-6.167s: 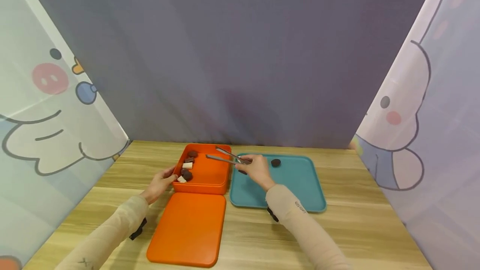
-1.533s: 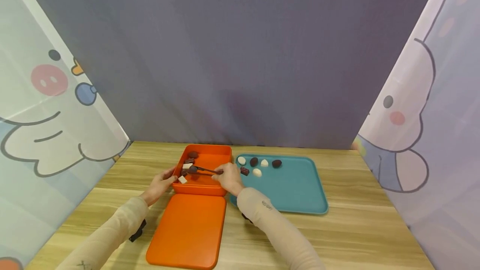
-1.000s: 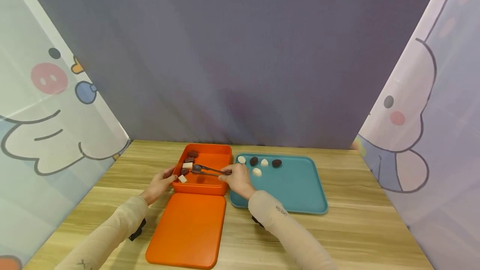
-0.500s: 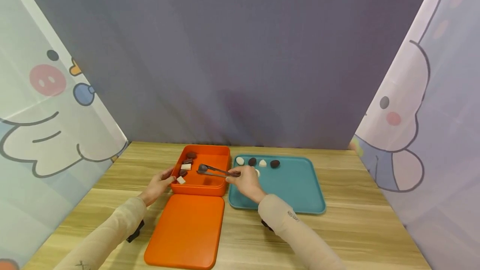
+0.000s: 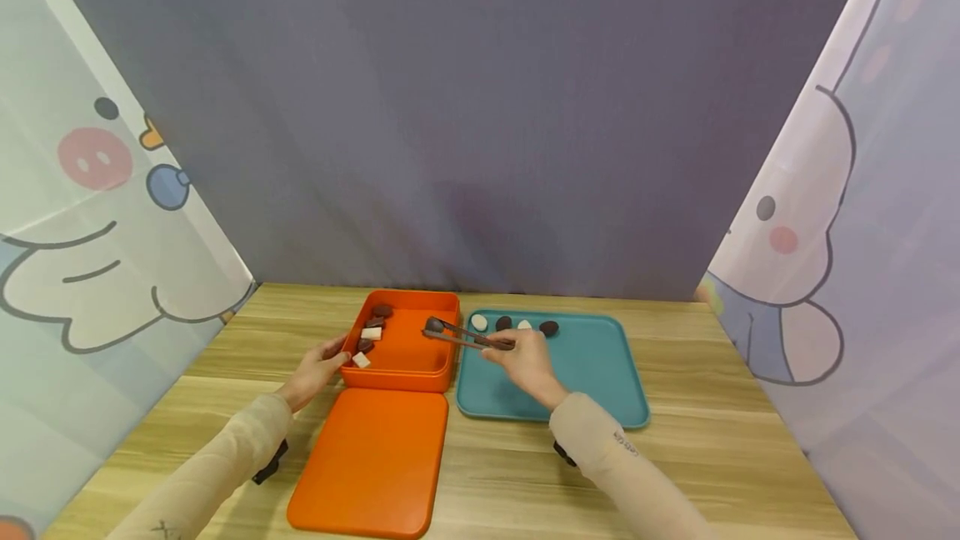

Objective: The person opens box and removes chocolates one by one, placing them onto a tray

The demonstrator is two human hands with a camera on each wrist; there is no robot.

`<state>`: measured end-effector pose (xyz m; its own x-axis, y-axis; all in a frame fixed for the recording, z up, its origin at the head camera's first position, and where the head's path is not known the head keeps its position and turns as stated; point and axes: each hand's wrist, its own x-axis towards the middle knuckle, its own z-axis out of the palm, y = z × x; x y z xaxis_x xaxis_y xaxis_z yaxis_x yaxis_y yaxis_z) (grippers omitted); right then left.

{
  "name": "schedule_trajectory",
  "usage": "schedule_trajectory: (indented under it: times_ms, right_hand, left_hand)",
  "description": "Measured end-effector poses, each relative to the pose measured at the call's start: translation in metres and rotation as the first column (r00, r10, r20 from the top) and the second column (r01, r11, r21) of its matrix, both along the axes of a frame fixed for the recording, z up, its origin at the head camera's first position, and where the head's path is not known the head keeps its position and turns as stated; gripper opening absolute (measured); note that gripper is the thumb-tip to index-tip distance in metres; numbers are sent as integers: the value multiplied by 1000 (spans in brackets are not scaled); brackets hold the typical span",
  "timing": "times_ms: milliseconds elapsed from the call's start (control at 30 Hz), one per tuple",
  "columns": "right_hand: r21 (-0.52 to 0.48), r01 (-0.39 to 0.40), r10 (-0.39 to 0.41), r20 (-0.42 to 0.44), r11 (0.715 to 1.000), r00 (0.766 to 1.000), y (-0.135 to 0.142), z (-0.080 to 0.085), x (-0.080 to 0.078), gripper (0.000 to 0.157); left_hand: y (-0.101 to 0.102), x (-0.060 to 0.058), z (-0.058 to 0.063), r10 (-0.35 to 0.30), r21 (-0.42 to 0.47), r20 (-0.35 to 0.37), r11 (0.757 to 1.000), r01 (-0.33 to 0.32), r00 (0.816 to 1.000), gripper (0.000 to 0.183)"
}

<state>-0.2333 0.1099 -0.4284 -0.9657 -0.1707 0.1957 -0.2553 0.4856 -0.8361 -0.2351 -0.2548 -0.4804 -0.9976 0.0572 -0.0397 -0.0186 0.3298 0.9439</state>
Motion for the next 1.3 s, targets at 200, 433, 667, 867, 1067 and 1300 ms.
schedule_trajectory:
  times_ms: [200, 433, 667, 867, 1067, 1300]
  right_hand:
    - [13, 44, -45, 28, 999, 999, 18, 1, 1, 25]
    - [18, 68, -69, 39, 998, 997, 33, 0, 1, 26]
    - [49, 80, -82, 34, 996, 996, 48, -1, 3, 26]
    - [66, 82, -83, 10, 994, 997, 62, -3, 6, 26]
    - [99, 103, -103, -3, 990, 995, 75, -8, 9, 26]
    - [120, 106, -103, -35, 987, 994, 87, -9, 7, 28]
  left_hand:
    - [0, -1, -1, -4, -2, -6, 1000, 4, 1000, 52]
    - [-4, -1, -2, -2, -19, -12, 1000, 2, 1000, 51]
    - [-2, -1, 2, -14, 23, -11, 1000, 14, 1000, 51]
    - [-2, -2, 0, -16, 21, -13, 1000, 16, 1000, 51]
    - [-1, -2, -2, -15, 21, -3, 1000, 16, 1000, 50]
    - [-3, -5, 1, -32, 26, -14, 999, 32, 999, 50]
